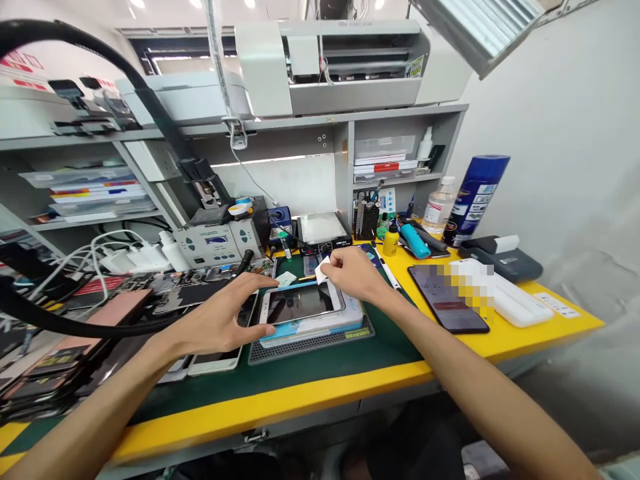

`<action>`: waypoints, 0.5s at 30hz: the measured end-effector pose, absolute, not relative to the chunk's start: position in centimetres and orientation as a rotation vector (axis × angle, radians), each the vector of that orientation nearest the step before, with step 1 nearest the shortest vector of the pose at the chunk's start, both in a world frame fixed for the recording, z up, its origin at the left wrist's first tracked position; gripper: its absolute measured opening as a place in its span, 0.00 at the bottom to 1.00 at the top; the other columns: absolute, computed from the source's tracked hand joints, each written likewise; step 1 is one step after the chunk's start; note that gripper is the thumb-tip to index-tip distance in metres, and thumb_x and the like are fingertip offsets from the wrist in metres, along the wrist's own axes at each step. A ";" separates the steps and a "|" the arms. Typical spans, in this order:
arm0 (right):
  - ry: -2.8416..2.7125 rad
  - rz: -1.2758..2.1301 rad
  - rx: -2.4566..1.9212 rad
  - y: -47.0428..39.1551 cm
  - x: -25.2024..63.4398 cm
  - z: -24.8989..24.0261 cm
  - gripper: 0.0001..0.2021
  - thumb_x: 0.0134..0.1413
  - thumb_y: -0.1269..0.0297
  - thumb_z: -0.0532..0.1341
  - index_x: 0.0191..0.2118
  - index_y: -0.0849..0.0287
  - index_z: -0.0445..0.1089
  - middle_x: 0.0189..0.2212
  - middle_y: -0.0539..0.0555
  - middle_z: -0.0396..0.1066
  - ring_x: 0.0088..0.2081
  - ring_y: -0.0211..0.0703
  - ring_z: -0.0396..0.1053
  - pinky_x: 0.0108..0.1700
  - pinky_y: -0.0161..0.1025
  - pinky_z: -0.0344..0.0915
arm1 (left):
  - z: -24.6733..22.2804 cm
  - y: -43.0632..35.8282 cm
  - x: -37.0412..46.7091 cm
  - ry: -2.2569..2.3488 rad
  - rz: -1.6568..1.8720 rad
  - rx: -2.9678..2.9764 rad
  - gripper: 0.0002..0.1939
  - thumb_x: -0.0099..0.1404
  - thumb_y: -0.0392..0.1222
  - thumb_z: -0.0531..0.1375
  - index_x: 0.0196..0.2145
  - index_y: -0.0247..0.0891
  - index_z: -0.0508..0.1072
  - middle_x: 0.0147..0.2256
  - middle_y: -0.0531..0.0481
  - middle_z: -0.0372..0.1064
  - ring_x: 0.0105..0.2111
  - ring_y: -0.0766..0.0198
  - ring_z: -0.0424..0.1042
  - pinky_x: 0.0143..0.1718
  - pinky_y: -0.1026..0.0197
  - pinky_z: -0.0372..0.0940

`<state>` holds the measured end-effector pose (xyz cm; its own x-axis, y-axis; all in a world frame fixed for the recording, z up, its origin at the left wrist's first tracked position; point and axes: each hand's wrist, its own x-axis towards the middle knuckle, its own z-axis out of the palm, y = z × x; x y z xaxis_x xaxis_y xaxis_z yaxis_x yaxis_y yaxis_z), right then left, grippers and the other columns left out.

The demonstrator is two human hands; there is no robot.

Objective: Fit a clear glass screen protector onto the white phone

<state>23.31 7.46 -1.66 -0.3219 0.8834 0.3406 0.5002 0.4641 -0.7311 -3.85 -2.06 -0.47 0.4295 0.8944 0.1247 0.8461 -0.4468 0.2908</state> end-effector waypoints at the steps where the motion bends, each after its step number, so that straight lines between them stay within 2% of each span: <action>1: -1.980 0.644 -1.175 7.6 23.5 -1.6 0.17 0.48 0.60 0.61 0.17 0.56 0.53 0.15 0.45 0.53 0.21 0.35 0.51 0.24 0.36 0.46 | -0.7 -2.1 -4.1 1.562 0.377 2.471 0.39 0.63 0.63 0.61 0.65 0.43 0.60 0.63 0.39 0.61 0.60 0.44 0.65 0.58 0.47 0.64; 7: -2.028 0.618 -1.285 7.8 24.0 -1.3 0.17 0.46 0.59 0.59 0.16 0.55 0.51 0.16 0.45 0.52 0.21 0.35 0.50 0.24 0.37 0.45 | -0.9 -2.6 -5.1 1.602 0.379 2.387 0.38 0.62 0.63 0.61 0.65 0.47 0.60 0.64 0.43 0.61 0.61 0.45 0.65 0.59 0.49 0.64; 15: -2.056 0.619 -1.344 7.7 24.1 -1.5 0.17 0.46 0.59 0.59 0.17 0.56 0.50 0.16 0.45 0.50 0.21 0.34 0.47 0.24 0.37 0.44 | -0.7 -2.8 -5.3 1.645 0.389 2.285 0.40 0.62 0.63 0.61 0.67 0.48 0.58 0.65 0.41 0.59 0.60 0.43 0.67 0.56 0.47 0.66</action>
